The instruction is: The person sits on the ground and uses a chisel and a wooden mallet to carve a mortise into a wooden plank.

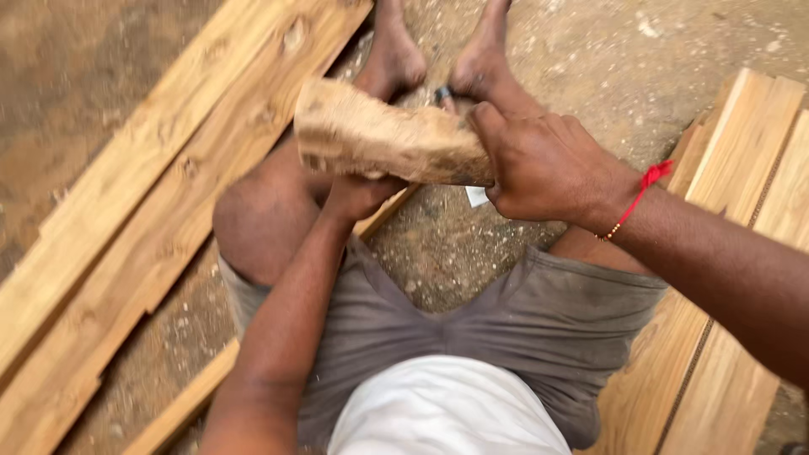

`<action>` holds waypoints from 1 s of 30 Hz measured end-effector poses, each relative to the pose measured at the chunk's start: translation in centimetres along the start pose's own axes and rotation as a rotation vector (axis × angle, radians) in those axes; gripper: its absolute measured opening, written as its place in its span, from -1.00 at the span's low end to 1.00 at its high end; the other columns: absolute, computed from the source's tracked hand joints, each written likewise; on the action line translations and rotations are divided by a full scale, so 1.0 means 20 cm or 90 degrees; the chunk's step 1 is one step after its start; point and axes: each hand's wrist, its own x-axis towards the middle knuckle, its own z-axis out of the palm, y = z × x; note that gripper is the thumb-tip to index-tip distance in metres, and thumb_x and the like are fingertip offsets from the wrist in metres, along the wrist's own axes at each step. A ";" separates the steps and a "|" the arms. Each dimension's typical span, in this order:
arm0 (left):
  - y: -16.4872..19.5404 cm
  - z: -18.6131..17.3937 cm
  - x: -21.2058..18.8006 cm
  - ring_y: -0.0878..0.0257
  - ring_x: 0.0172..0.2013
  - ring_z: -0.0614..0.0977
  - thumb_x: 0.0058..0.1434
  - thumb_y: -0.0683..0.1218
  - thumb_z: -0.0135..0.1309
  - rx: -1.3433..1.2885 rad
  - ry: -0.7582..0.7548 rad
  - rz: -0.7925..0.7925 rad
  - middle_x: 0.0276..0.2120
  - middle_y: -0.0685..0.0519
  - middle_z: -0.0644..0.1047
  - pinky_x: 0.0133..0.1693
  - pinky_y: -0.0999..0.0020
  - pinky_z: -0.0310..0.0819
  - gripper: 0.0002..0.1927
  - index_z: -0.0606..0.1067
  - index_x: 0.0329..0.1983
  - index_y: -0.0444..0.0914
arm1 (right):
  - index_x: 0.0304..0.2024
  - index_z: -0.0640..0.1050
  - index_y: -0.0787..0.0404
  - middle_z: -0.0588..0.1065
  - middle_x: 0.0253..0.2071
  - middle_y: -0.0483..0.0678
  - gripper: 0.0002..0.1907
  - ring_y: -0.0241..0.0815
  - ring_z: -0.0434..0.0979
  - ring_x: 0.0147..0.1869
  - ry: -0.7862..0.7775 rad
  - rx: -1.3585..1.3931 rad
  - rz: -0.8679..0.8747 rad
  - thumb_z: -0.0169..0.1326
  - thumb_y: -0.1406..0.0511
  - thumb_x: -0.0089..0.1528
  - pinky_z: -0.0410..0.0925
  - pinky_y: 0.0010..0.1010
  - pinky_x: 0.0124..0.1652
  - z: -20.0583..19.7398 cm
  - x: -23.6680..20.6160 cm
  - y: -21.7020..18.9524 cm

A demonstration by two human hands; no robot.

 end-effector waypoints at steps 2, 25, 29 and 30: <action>0.01 0.01 0.04 0.43 -0.28 0.59 0.13 -0.16 0.37 -0.089 0.029 -0.176 -0.31 0.14 0.57 -0.25 0.49 0.53 -0.76 0.50 -0.26 -0.26 | 0.16 0.29 0.29 0.48 -0.20 0.18 -0.39 0.00 0.58 -0.43 0.008 0.023 0.023 0.22 0.46 0.10 0.50 -0.23 -0.50 -0.05 -0.02 0.04; 0.02 0.01 0.11 0.46 -0.43 0.47 0.16 -0.24 0.31 -0.118 -0.042 -0.152 -0.46 0.17 0.52 -0.38 0.52 0.39 -0.76 0.45 -0.46 -0.22 | 0.29 0.27 0.26 0.58 -0.15 0.25 -0.10 0.12 0.64 -0.04 0.013 0.505 0.333 0.30 0.27 -0.07 0.51 -0.15 -0.03 0.59 -0.39 0.15; 0.03 0.02 0.12 0.47 -0.43 0.43 0.17 -0.25 0.32 -0.105 -0.049 -0.150 -0.47 0.17 0.48 -0.38 0.54 0.34 -0.73 0.42 -0.48 -0.22 | 0.19 0.34 0.32 0.57 -0.16 0.29 -0.20 0.23 0.66 -0.10 -0.091 0.603 0.378 0.28 0.20 -0.05 0.52 -0.06 -0.11 0.86 -0.49 0.07; 0.03 0.03 0.12 0.47 -0.43 0.44 0.16 -0.24 0.33 -0.084 -0.045 -0.150 -0.48 0.17 0.48 -0.39 0.53 0.34 -0.72 0.42 -0.49 -0.22 | 0.16 0.35 0.36 0.56 -0.14 0.29 -0.22 0.21 0.64 -0.04 -0.095 0.562 0.346 0.32 0.18 -0.04 0.51 -0.07 -0.06 0.90 -0.50 0.05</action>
